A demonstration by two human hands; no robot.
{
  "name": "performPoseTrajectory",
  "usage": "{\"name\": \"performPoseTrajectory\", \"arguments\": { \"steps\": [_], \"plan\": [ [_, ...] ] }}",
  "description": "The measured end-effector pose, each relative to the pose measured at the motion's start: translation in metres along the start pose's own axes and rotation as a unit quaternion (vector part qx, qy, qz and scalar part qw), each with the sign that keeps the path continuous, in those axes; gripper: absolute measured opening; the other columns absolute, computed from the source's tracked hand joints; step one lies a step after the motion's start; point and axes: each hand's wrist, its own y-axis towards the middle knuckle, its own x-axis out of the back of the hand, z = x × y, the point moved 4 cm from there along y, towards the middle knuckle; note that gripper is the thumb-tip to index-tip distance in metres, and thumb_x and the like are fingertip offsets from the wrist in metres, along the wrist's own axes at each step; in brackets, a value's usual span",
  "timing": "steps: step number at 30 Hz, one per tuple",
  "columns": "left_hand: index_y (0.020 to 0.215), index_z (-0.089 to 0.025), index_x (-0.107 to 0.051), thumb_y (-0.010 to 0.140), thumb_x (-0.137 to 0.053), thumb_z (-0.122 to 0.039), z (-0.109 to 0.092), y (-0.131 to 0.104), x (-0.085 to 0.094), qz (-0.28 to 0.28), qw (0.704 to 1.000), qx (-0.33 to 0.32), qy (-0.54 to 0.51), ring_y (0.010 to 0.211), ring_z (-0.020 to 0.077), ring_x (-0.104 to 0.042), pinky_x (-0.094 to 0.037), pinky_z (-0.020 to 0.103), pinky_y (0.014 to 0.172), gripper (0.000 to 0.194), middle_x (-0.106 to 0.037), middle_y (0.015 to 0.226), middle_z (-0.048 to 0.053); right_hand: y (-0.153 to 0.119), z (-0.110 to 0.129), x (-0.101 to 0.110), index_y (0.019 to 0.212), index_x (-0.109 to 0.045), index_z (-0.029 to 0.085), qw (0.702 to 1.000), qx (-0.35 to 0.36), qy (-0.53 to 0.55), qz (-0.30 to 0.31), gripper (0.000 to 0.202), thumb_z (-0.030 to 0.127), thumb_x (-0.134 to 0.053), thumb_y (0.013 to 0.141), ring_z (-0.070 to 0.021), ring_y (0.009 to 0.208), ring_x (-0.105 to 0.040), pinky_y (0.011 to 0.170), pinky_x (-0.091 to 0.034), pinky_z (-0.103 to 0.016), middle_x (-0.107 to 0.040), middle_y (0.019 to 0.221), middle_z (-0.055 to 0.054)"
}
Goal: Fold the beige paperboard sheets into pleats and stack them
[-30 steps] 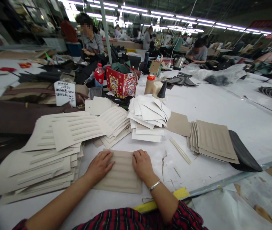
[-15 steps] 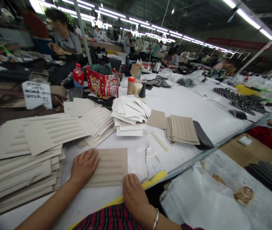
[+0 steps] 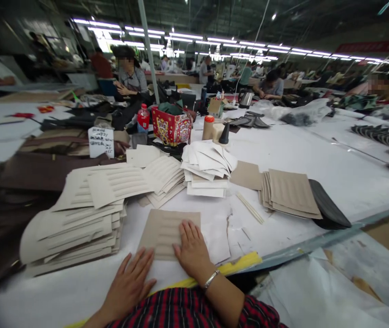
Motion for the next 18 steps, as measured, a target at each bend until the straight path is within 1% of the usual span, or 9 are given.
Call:
{"name": "performPoseTrajectory", "arguments": {
  "steps": [2, 4, 6, 8, 10, 11, 13, 15, 18],
  "plan": [
    [0.126, -0.022, -0.043, 0.084, -0.041, -0.047, -0.001, -0.011, 0.003, -0.035, 0.999, -0.015, -0.008, 0.119, 0.0216, -0.042, -0.016, 0.039, 0.106, 0.049, -0.046, 0.131, 0.003, -0.002, -0.001, 0.011, 0.131, -0.037, 0.012, 1.000, 0.002, 0.021, 0.000, 0.056, 0.038, -0.045, 0.083, -0.0254, 0.129, -0.024, 0.104, -0.024, -0.044, -0.036, 0.137, -0.012],
    [0.128, -0.021, -0.040, 0.083, -0.042, -0.045, 0.005, -0.006, 0.001, -0.077, 0.996, -0.019, -0.032, 0.118, 0.0213, -0.044, -0.018, 0.038, 0.106, 0.051, -0.049, 0.128, 0.005, -0.002, -0.012, 0.026, 0.129, -0.039, 0.014, 0.999, 0.001, 0.049, -0.009, 0.052, 0.036, -0.045, 0.083, -0.0226, 0.125, -0.032, 0.102, -0.030, -0.040, -0.042, 0.133, -0.011],
    [0.132, -0.018, -0.035, 0.083, -0.042, -0.042, 0.012, 0.018, -0.006, -0.114, 0.991, -0.013, -0.063, 0.119, 0.0219, -0.043, -0.020, 0.038, 0.105, 0.055, -0.047, 0.130, 0.008, 0.001, -0.042, 0.045, 0.127, -0.042, 0.015, 0.998, -0.036, 0.046, -0.033, 0.044, 0.030, -0.040, 0.085, -0.0189, 0.118, -0.040, 0.099, -0.035, -0.036, -0.048, 0.126, -0.010],
    [0.133, -0.016, -0.031, 0.083, -0.041, -0.042, 0.012, 0.056, -0.016, -0.131, 0.987, -0.004, -0.094, 0.121, 0.0230, -0.040, -0.022, 0.039, 0.105, 0.058, -0.042, 0.133, 0.010, 0.004, -0.089, 0.066, 0.122, -0.045, 0.013, 0.991, -0.125, -0.018, -0.053, 0.038, 0.024, -0.035, 0.087, -0.0183, 0.114, -0.043, 0.097, -0.035, -0.034, -0.051, 0.122, -0.012],
    [0.132, -0.014, -0.033, 0.083, -0.040, -0.043, 0.002, 0.098, -0.029, -0.112, 0.987, 0.000, -0.118, 0.123, 0.0238, -0.037, -0.025, 0.041, 0.103, 0.057, -0.040, 0.135, 0.011, 0.005, -0.141, 0.084, 0.120, -0.047, 0.010, 0.964, -0.230, -0.128, -0.034, 0.037, 0.018, -0.034, 0.086, -0.0202, 0.115, -0.042, 0.097, -0.033, -0.035, -0.049, 0.123, -0.015],
    [0.130, -0.013, -0.037, 0.084, -0.039, -0.044, -0.005, 0.118, -0.035, -0.088, 0.988, 0.001, -0.127, 0.123, 0.0241, -0.038, -0.026, 0.041, 0.102, 0.056, -0.040, 0.134, 0.011, 0.005, -0.164, 0.091, 0.120, -0.047, 0.009, 0.946, -0.271, -0.176, -0.012, 0.037, 0.015, -0.035, 0.085, -0.0210, 0.116, -0.041, 0.096, -0.033, -0.035, -0.047, 0.124, -0.016],
    [0.127, -0.012, -0.042, 0.085, -0.035, -0.046, -0.019, 0.148, -0.048, -0.015, 0.990, 0.003, -0.140, 0.121, 0.0251, -0.039, -0.028, 0.043, 0.101, 0.055, -0.043, 0.132, 0.012, 0.007, -0.198, 0.097, 0.117, -0.048, 0.008, 0.920, -0.316, -0.231, 0.031, 0.036, 0.010, -0.035, 0.083, -0.0219, 0.113, -0.044, 0.090, -0.037, -0.034, -0.048, 0.122, -0.019],
    [0.127, -0.010, -0.041, 0.085, -0.032, -0.049, -0.029, 0.164, -0.055, 0.043, 0.988, -0.007, -0.148, 0.124, 0.0260, -0.036, -0.025, 0.045, 0.102, 0.058, -0.041, 0.133, 0.013, 0.011, -0.216, 0.097, 0.109, -0.052, 0.007, 0.915, -0.322, -0.237, 0.056, 0.033, 0.006, -0.033, 0.082, -0.0224, 0.102, -0.051, 0.081, -0.041, -0.033, -0.054, 0.110, -0.020],
    [0.132, -0.012, -0.033, 0.085, -0.029, -0.052, -0.034, 0.163, -0.050, 0.086, 0.981, -0.060, -0.165, 0.127, 0.0246, -0.029, -0.020, 0.043, 0.105, 0.062, -0.033, 0.139, 0.011, 0.012, -0.222, 0.094, 0.098, -0.055, 0.004, 0.918, -0.314, -0.232, 0.073, 0.030, 0.004, -0.030, 0.081, -0.0239, 0.090, -0.056, 0.073, -0.042, -0.034, -0.057, 0.095, -0.020]
  ]
}}
